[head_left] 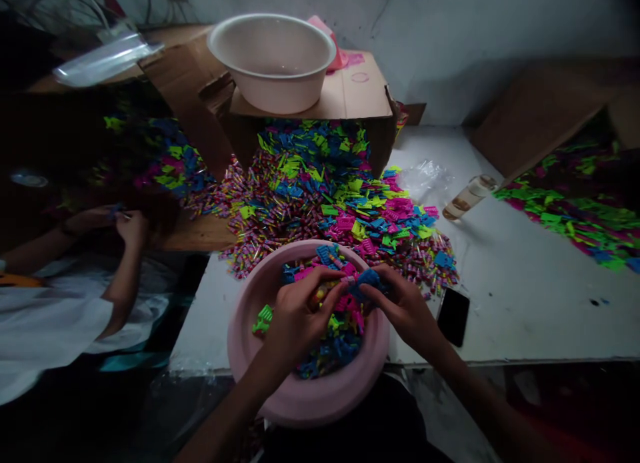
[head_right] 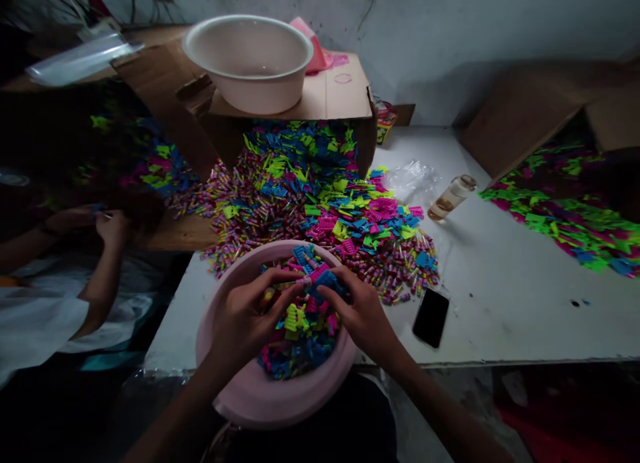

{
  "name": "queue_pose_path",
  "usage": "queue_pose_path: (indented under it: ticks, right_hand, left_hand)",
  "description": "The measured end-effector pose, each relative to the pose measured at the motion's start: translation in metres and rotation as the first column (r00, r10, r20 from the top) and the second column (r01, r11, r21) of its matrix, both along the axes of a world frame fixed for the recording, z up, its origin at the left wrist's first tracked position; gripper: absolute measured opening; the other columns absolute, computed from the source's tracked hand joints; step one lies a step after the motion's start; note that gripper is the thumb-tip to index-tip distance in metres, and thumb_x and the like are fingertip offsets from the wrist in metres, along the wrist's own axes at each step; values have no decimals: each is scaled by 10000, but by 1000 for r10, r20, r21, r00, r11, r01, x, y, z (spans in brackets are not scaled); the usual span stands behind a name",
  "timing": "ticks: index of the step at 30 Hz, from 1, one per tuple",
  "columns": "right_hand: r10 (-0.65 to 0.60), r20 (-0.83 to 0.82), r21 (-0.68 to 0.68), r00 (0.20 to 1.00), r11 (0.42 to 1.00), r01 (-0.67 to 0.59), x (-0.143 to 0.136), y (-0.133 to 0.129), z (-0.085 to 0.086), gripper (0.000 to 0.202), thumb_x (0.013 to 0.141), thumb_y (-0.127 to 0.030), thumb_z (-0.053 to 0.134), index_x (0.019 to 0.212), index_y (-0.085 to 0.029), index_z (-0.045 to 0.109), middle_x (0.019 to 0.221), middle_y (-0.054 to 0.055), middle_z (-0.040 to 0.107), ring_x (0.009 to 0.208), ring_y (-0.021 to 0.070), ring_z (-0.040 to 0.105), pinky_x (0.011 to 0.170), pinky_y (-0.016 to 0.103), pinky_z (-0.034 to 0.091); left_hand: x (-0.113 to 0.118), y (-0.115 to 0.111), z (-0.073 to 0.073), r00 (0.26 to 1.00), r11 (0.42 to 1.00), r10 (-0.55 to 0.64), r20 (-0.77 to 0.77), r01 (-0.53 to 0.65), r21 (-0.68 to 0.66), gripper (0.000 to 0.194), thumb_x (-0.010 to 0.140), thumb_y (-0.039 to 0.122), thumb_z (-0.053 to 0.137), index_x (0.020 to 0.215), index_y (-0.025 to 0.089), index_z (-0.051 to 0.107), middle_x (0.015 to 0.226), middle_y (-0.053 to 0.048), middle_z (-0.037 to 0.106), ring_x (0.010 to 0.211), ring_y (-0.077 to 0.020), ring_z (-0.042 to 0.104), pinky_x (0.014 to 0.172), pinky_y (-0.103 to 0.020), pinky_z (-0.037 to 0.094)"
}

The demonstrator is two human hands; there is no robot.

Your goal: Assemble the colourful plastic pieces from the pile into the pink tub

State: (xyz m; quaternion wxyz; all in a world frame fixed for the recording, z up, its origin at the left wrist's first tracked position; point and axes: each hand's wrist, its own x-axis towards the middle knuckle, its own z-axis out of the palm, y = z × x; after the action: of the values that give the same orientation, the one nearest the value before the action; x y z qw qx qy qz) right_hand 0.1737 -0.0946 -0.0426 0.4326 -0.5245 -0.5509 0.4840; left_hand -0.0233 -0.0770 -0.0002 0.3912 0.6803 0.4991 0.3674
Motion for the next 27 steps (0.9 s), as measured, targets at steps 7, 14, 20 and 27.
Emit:
queue_pose_path:
  ticks: [7, 14, 20, 27]
  right_hand:
    - [-74, 164, 161, 984, 986, 47, -5, -5, -2, 174, 918, -350, 682, 1054, -252, 635, 920, 11, 717, 774, 180, 705, 708, 278, 547]
    - [-127, 191, 269, 973, 960, 72, -8, -7, -4, 119, 946, -340, 652, 1018, -246, 654, 882, 14, 729, 798, 182, 721, 707, 269, 559]
    - [-95, 246, 434, 965, 900, -22, -4, -8, -12, 105, 957, -261, 618, 1061, -255, 638, 881, 10, 743, 739, 164, 721, 674, 254, 559]
    - [-144, 219, 509, 965, 861, 13, -12, -4, -20, 132, 973, -234, 587, 1096, -262, 625, 947, 31, 752, 837, 186, 734, 750, 285, 587]
  left_hand:
    - [1, 0, -3, 995, 989, 39, -95, -24, 148, 79, 904, 244, 701, 928, 197, 760, 750, -12, 777, 612, -144, 686, 616, -220, 461]
    - [4, -6, -7, 987, 972, 80, -139, -46, 229, 116, 909, 293, 693, 947, 203, 754, 775, -29, 776, 626, -157, 692, 641, -232, 476]
    - [1, -4, -6, 978, 979, 26, -208, 17, 204, 124, 923, 305, 677, 877, 200, 725, 655, 7, 717, 497, -114, 581, 588, -215, 441]
    - [7, -14, -14, 986, 965, 140, -93, -115, 234, 64, 871, 252, 724, 915, 219, 756, 788, -34, 774, 648, -168, 689, 656, -237, 475]
